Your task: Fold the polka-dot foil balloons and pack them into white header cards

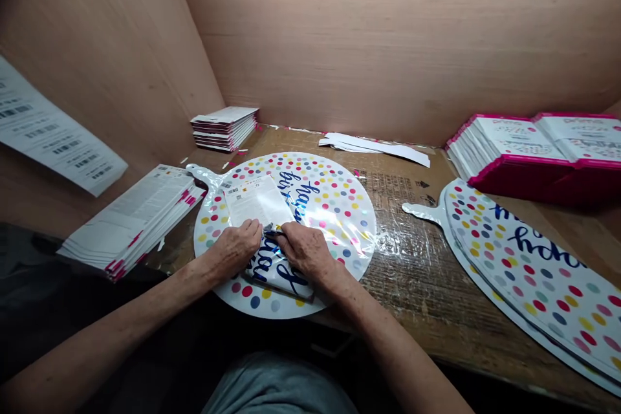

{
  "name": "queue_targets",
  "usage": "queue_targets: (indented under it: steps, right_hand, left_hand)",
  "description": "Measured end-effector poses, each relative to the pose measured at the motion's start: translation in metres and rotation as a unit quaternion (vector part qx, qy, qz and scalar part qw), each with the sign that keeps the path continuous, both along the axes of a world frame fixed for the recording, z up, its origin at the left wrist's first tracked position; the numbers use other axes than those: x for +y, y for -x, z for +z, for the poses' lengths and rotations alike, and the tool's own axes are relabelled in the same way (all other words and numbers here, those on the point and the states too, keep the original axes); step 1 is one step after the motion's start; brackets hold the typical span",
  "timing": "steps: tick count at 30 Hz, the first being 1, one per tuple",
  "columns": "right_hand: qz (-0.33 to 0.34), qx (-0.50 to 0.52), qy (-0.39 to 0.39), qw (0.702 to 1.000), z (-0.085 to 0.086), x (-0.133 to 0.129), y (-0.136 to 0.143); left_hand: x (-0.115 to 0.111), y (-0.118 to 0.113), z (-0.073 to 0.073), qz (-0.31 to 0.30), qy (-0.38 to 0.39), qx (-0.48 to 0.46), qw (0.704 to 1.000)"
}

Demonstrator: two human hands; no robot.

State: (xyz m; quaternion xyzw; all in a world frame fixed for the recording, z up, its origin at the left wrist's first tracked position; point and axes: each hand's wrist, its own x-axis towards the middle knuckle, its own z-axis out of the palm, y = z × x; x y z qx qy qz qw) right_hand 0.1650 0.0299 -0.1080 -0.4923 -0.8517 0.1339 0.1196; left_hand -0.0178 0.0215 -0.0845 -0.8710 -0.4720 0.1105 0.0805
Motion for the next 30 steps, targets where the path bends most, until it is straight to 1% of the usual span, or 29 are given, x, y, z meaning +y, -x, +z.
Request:
queue_targets:
  steps: [2, 4, 7, 9, 13, 16, 18, 20, 21, 22, 23, 24, 25, 26, 27, 29, 30]
  right_hand:
    - [-0.008, 0.008, 0.002, 1.0, 0.001, -0.001, -0.001]
    - [-0.032, 0.035, 0.005, 0.999, 0.005, -0.002, -0.001]
    - [-0.087, 0.058, 0.01, 0.994, 0.01, -0.001, 0.003]
    - [-0.107, 0.056, 0.022, 0.992, 0.013, 0.003, 0.006]
    - [-0.126, 0.036, 0.05, 0.99, 0.016, 0.017, 0.008]
    - [-0.153, 0.016, 0.059, 0.986, 0.014, 0.024, 0.011]
    - [-0.177, 0.023, 0.041, 0.983, 0.011, 0.025, 0.014]
    - [-0.208, 0.053, 0.0, 0.977, 0.006, 0.022, 0.017]
    - [-0.223, 0.075, -0.02, 0.972, 0.004, 0.021, 0.017]
    - [-0.235, 0.101, -0.032, 0.966, 0.003, 0.02, 0.017]
    - [-0.244, 0.13, -0.038, 0.96, 0.002, 0.02, 0.016]
    - [-0.247, 0.158, -0.039, 0.955, 0.003, 0.02, 0.014]
    - [-0.247, 0.183, -0.037, 0.951, 0.004, 0.021, 0.011]
    - [-0.241, 0.201, -0.035, 0.949, 0.005, 0.022, 0.009]
    - [-0.233, 0.212, -0.031, 0.949, 0.006, 0.022, 0.006]
    - [-0.214, 0.222, -0.028, 0.951, 0.009, 0.019, 0.001]
    - [-0.202, 0.229, -0.038, 0.951, 0.01, 0.014, -0.001]
  left_hand:
    - [0.003, -0.001, 0.0, -0.003, 0.001, 0.001, 1.0]
    - [0.008, 0.001, 0.001, -0.004, 0.005, -0.001, 1.0]
    - [0.017, 0.006, 0.007, -0.008, 0.007, -0.01, 1.0]
    - [0.02, 0.012, 0.013, -0.007, -0.001, -0.017, 1.0]
    - [0.017, 0.019, 0.023, -0.017, -0.018, -0.037, 0.999]
    - [0.013, 0.02, 0.029, -0.06, -0.022, -0.037, 0.997]
    - [0.011, 0.019, 0.034, -0.079, -0.024, -0.021, 0.996]
    - [0.008, 0.016, 0.04, -0.065, -0.03, -0.028, 0.997]
    - [0.005, 0.014, 0.042, -0.047, -0.045, -0.057, 0.996]
    - [0.001, 0.012, 0.044, -0.02, -0.073, -0.106, 0.991]
    - [-0.004, 0.009, 0.043, 0.014, -0.113, -0.173, 0.978]
    - [-0.008, 0.005, 0.041, 0.055, -0.159, -0.251, 0.953]
    - [-0.013, 0.002, 0.037, 0.101, -0.199, -0.335, 0.915]
    - [-0.016, -0.003, 0.032, 0.145, -0.214, -0.42, 0.87]
    - [-0.018, -0.007, 0.024, 0.182, -0.195, -0.501, 0.823]
    - [-0.017, -0.014, 0.008, 0.234, -0.093, -0.637, 0.728]
    - [-0.015, -0.017, 0.0, 0.254, -0.047, -0.681, 0.685]
